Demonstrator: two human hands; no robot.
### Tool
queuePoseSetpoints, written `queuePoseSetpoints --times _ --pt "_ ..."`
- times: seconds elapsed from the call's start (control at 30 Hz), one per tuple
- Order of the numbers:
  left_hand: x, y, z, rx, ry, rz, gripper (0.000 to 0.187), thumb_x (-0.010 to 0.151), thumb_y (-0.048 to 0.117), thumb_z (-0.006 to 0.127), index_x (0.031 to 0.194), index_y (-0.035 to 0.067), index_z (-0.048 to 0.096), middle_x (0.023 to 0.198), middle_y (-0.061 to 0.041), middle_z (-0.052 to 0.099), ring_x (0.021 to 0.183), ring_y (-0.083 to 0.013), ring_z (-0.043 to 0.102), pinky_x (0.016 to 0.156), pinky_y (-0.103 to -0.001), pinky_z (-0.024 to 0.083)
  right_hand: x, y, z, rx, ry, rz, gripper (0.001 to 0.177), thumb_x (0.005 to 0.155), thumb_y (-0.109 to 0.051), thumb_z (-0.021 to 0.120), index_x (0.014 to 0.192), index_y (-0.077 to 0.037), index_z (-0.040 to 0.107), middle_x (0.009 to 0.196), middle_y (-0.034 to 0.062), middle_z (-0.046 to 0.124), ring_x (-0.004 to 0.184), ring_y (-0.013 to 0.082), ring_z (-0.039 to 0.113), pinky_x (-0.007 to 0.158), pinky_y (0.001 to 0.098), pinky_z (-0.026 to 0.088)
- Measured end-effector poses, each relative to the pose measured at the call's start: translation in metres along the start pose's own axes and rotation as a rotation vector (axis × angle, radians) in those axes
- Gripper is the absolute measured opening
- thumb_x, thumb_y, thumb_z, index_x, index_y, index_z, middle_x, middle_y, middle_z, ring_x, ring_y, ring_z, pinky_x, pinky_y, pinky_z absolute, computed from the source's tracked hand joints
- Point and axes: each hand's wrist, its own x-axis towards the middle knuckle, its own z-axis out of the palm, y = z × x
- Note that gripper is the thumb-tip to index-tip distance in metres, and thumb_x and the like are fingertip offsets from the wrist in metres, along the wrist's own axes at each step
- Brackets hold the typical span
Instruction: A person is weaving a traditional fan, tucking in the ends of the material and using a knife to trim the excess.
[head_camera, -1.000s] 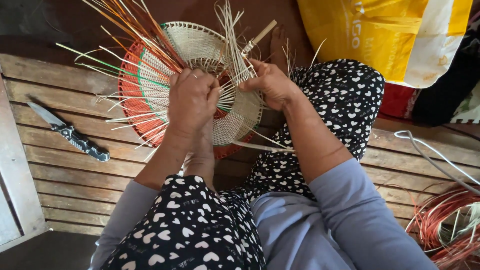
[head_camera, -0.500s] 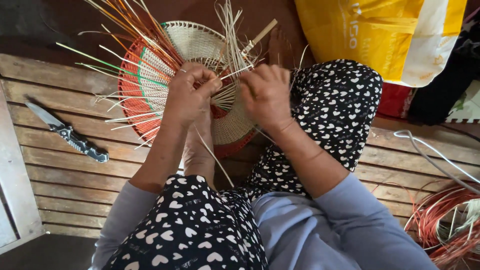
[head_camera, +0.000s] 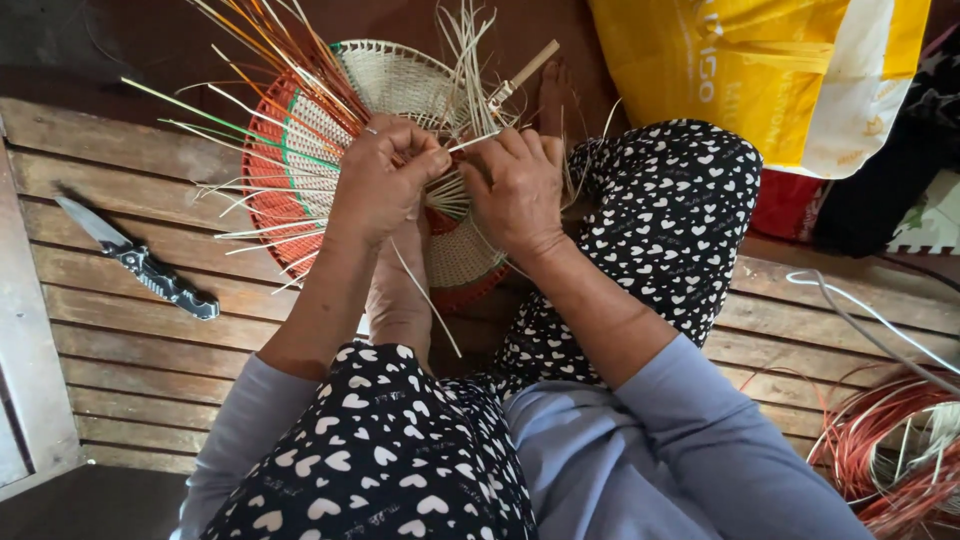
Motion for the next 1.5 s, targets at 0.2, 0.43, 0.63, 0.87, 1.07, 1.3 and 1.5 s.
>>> queuePoseSetpoints --times 0.2,0.43,0.63,0.87,1.07,1.3,1.5 --pt "-0.001 -0.019 0.006 0.068 -0.013 -0.018 0.013 0.084 0.027 0.084 0.088 0.016 0.078 0.104 -0.007 0.066 0.097 -0.025 0.065 0.085 -0.035 0.05 0.002 0.007 0.012 -0.042 0.077 0.006 0.017 0.08 -0.028 0.083 0.085 -0.02 0.069 0.078 -0.0017 0.059 0.079 0.0201 0.06 0.085 0.0364 0.04" --pt "0.002 0.001 0.0 0.071 0.008 -0.052 0.014 0.083 0.028 0.084 0.089 0.017 0.078 0.104 -0.005 0.067 0.096 -0.0224 0.066 0.084 -0.034 0.051 -0.003 0.015 0.016 -0.045 0.087 -0.04 0.012 0.083 -0.027 0.08 0.084 -0.022 0.07 0.078 -0.0015 0.06 0.077 0.0194 0.061 0.084 0.0349 0.04" --pt "0.001 0.005 -0.002 0.098 0.003 -0.047 0.012 0.082 0.027 0.084 0.089 0.018 0.079 0.103 -0.004 0.067 0.094 -0.0235 0.067 0.083 -0.034 0.053 -0.003 0.01 0.022 -0.099 0.067 -0.003 0.022 0.085 -0.04 0.078 0.094 -0.022 0.07 0.084 -0.0012 0.062 0.082 0.0197 0.062 0.088 0.0371 0.041" --pt "0.003 0.007 -0.006 0.121 -0.032 -0.02 0.011 0.083 0.025 0.081 0.09 0.017 0.078 0.102 -0.007 0.067 0.098 -0.028 0.067 0.084 -0.037 0.053 -0.001 0.002 0.015 -0.135 0.08 0.003 0.024 0.08 -0.036 0.082 0.091 -0.018 0.07 0.082 0.0008 0.06 0.079 0.0222 0.06 0.087 0.0394 0.04" --pt "0.003 0.002 -0.006 0.11 -0.038 0.015 0.013 0.084 0.025 0.082 0.09 0.015 0.077 0.103 -0.009 0.067 0.1 -0.0296 0.066 0.086 -0.039 0.052 0.003 0.005 0.018 -0.124 0.115 -0.035 0.02 0.082 -0.033 0.081 0.084 -0.019 0.067 0.079 -0.0006 0.057 0.077 0.0212 0.059 0.085 0.0383 0.039" --pt "0.006 -0.003 -0.006 0.1 -0.038 -0.016 0.013 0.084 0.026 0.082 0.089 0.015 0.076 0.105 -0.007 0.066 0.099 -0.0263 0.066 0.083 -0.037 0.052 -0.002 0.006 0.008 -0.02 0.006 -0.048 0.009 0.085 -0.028 0.078 0.088 -0.025 0.07 0.08 -0.0034 0.057 0.081 0.019 0.06 0.088 0.0364 0.038" --pt "0.009 0.001 -0.009 0.046 -0.015 -0.06 0.008 0.086 0.017 0.081 0.086 0.011 0.076 0.102 -0.006 0.064 0.073 -0.0192 0.068 0.051 -0.028 0.057 -0.018 0.007 -0.002 -0.055 -0.114 -0.268 0.013 0.085 -0.023 0.073 0.075 -0.02 0.066 0.075 -0.002 0.057 0.071 0.021 0.057 0.082 0.0404 0.039"
